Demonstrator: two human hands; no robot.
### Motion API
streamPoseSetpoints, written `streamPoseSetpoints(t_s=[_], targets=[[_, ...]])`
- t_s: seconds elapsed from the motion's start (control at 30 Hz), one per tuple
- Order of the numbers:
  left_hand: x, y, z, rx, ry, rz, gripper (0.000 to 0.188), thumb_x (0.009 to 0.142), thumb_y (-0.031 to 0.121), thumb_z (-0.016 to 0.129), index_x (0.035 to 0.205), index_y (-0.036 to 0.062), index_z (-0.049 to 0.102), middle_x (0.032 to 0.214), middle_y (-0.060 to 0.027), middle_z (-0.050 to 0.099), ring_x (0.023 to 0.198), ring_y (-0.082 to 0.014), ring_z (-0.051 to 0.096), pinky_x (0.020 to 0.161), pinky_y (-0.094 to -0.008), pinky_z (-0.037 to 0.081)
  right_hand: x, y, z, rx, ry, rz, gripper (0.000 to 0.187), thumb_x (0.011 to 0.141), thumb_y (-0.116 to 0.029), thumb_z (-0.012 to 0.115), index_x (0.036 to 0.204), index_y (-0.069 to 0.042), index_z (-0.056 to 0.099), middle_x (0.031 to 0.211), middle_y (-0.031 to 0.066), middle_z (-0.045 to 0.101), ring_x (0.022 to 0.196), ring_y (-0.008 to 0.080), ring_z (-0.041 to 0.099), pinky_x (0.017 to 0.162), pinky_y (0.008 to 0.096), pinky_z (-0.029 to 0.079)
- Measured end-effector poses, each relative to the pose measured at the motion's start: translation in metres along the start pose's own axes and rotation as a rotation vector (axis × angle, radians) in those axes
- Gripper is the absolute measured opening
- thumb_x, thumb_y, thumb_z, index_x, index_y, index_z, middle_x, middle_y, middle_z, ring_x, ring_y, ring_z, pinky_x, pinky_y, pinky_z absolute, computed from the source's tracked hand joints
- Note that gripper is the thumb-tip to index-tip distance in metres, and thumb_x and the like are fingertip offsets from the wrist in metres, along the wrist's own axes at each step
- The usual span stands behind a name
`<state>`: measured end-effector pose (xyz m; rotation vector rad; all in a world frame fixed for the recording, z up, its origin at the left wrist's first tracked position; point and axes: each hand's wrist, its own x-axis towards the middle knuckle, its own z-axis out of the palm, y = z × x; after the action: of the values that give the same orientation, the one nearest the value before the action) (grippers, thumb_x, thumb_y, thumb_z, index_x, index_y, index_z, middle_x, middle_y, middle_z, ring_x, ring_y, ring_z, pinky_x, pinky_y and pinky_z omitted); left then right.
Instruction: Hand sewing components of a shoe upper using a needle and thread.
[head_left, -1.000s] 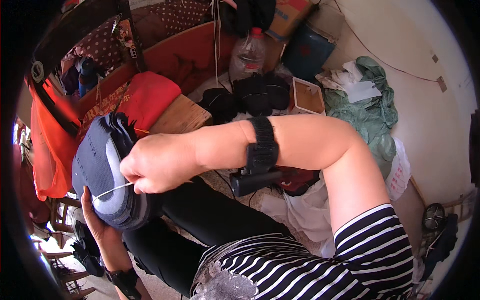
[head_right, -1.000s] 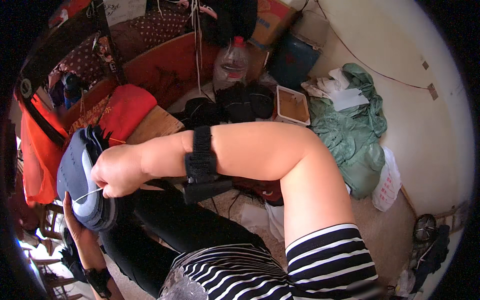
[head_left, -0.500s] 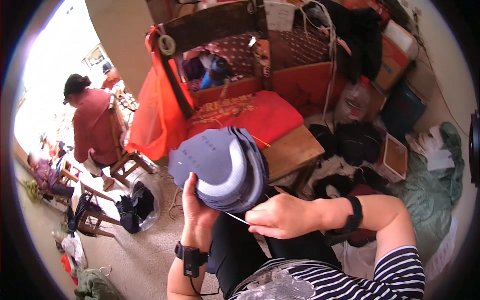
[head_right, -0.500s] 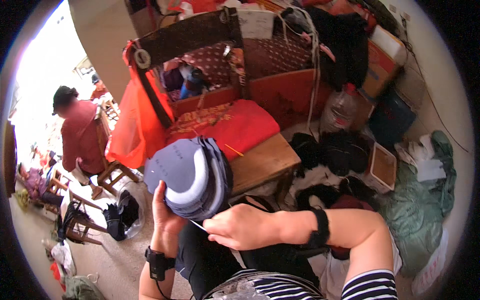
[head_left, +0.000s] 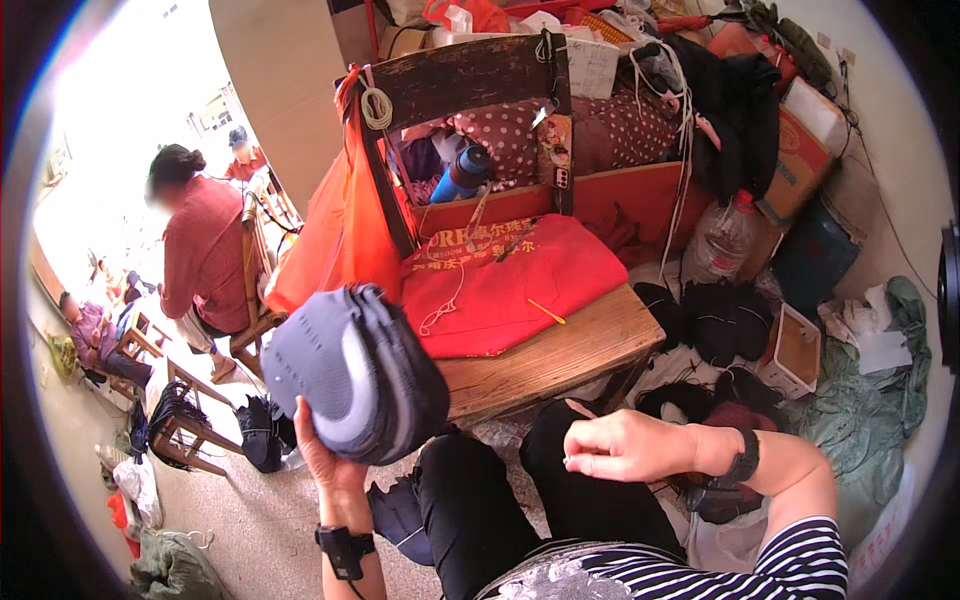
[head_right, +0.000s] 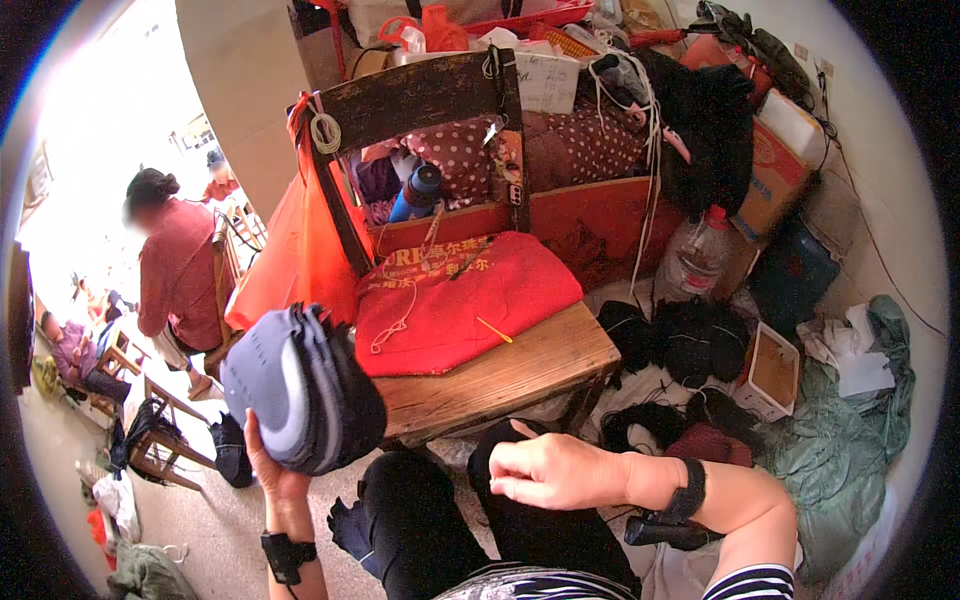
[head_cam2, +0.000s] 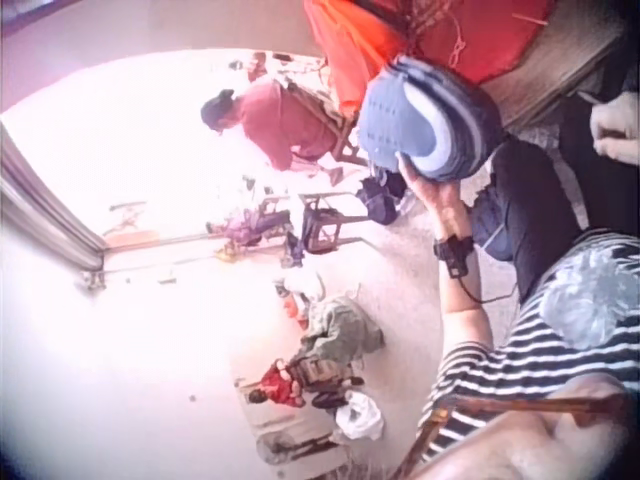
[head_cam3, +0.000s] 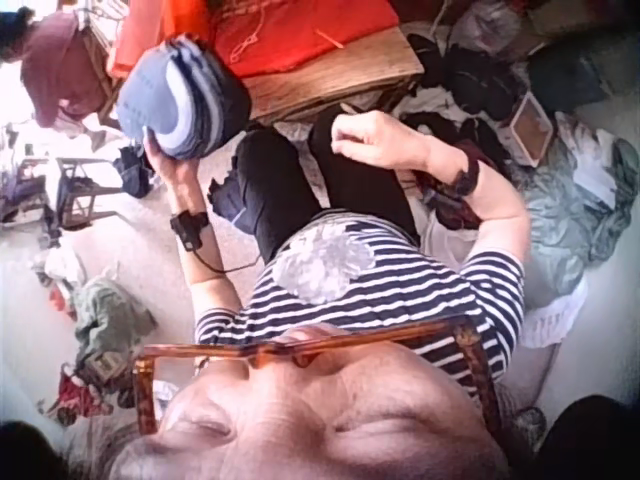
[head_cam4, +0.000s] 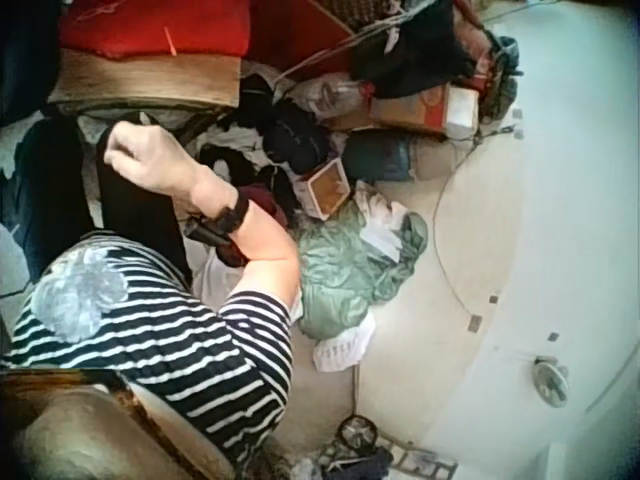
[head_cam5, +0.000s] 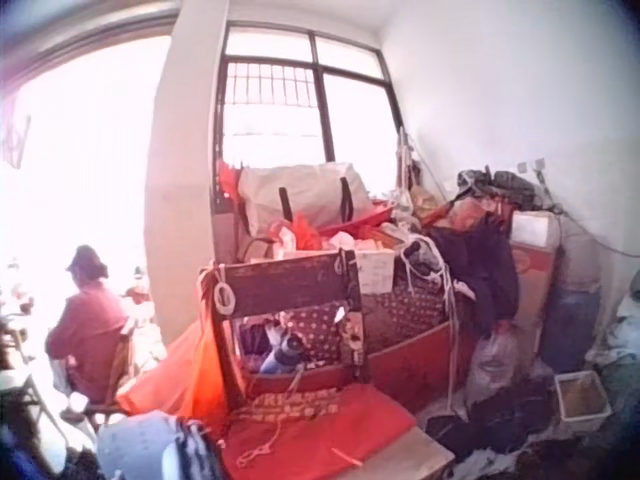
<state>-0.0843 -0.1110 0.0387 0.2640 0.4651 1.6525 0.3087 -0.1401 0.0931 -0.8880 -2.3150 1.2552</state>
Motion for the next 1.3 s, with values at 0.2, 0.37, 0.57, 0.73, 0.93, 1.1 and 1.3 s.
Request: streamPoseSetpoints(t_s=[0.2,0.37,0.57,0.73,0.93,1.1,1.3], targets=[[-0.035,0.042,-0.031,0.035,0.051,0.067,0.058,0.095,0.042,0.062,0.14,0.0059,0.052,0.137,-0.0149,0.06,0.122,-0.0364,0.06,0.107,-0.0561,0.046,0.015,0.025,0.001,-0.006,0.207,0.071,0.016,0.095,-0.019,0.066,0.097,-0.004,0.061,0.076,0.01,0.062,0.067,0.0168,0.059,0.063,0.032,0.049],[-0.06,0.079,-0.074,0.074,0.235,0.095,0.061,0.094,0.044,0.064,0.14,0.0056,0.053,0.133,-0.0182,0.062,0.119,-0.0381,0.062,0.105,-0.0561,0.048,0.009,0.032,-0.004,0.152,0.297,0.29,0.012,0.095,-0.01,0.065,0.105,-0.004,0.061,0.081,-0.0036,0.058,0.071,0.0032,0.05,0.064,0.022,0.045],[-0.109,0.092,-0.153,0.107,0.375,0.166,0.057,0.094,0.04,0.064,0.139,0.0053,0.053,0.135,-0.0163,0.061,0.121,-0.0365,0.061,0.107,-0.0548,0.046,0.015,0.048,0.009,0.257,0.284,0.336,0.007,0.097,-0.003,0.059,0.104,-0.002,0.06,0.079,-0.0043,0.056,0.07,0.0029,0.049,0.062,0.02,0.042],[-0.149,0.084,-0.221,0.06,0.491,0.133,0.059,0.093,0.037,0.066,0.139,0.0036,0.051,0.137,-0.0149,0.059,0.124,-0.0338,0.058,0.109,-0.0508,0.045,0.027,0.064,0.023,0.211,0.27,0.324,0.008,0.095,-0.003,0.063,0.102,-0.002,0.062,0.078,-0.0048,0.056,0.069,0.0027,0.05,0.062,0.0204,0.042],[-0.172,0.048,-0.276,0.017,0.571,0.054,0.059,0.092,0.034,0.068,0.139,0.0028,0.051,0.138,-0.0141,0.059,0.125,-0.0343,0.057,0.108,-0.0519,0.044,0.036,0.062,0.041,-0.09,0.342,0.279,0.003,0.093,-0.003,0.064,0.096,-0.002,0.065,0.079,-0.0035,0.061,0.068,0.0027,0.051,0.06,0.0202,0.043],[-0.173,0.02,-0.303,0.01,0.61,0.021,0.059,0.092,0.034,0.067,0.139,0.0018,0.05,0.138,-0.0148,0.059,0.126,-0.0341,0.056,0.109,-0.0511,0.043,0.039,0.068,0.05,-0.151,0.397,0.246,0.003,0.092,-0.003,0.066,0.095,-0.003,0.065,0.077,-0.0035,0.061,0.064,0.002,0.049,0.057,0.0202,0.04],[-0.165,0.002,-0.333,0.074,0.623,-0.042,0.061,0.09,0.032,0.069,0.139,0.0003,0.051,0.136,-0.0167,0.06,0.124,-0.0345,0.058,0.11,-0.0492,0.043,0.042,0.067,0.054,-0.128,0.445,0.267,0.004,0.091,0.0,0.065,0.095,-0.003,0.065,0.079,-0.004,0.059,0.064,0.0005,0.046,0.055,0.0185,0.037]])
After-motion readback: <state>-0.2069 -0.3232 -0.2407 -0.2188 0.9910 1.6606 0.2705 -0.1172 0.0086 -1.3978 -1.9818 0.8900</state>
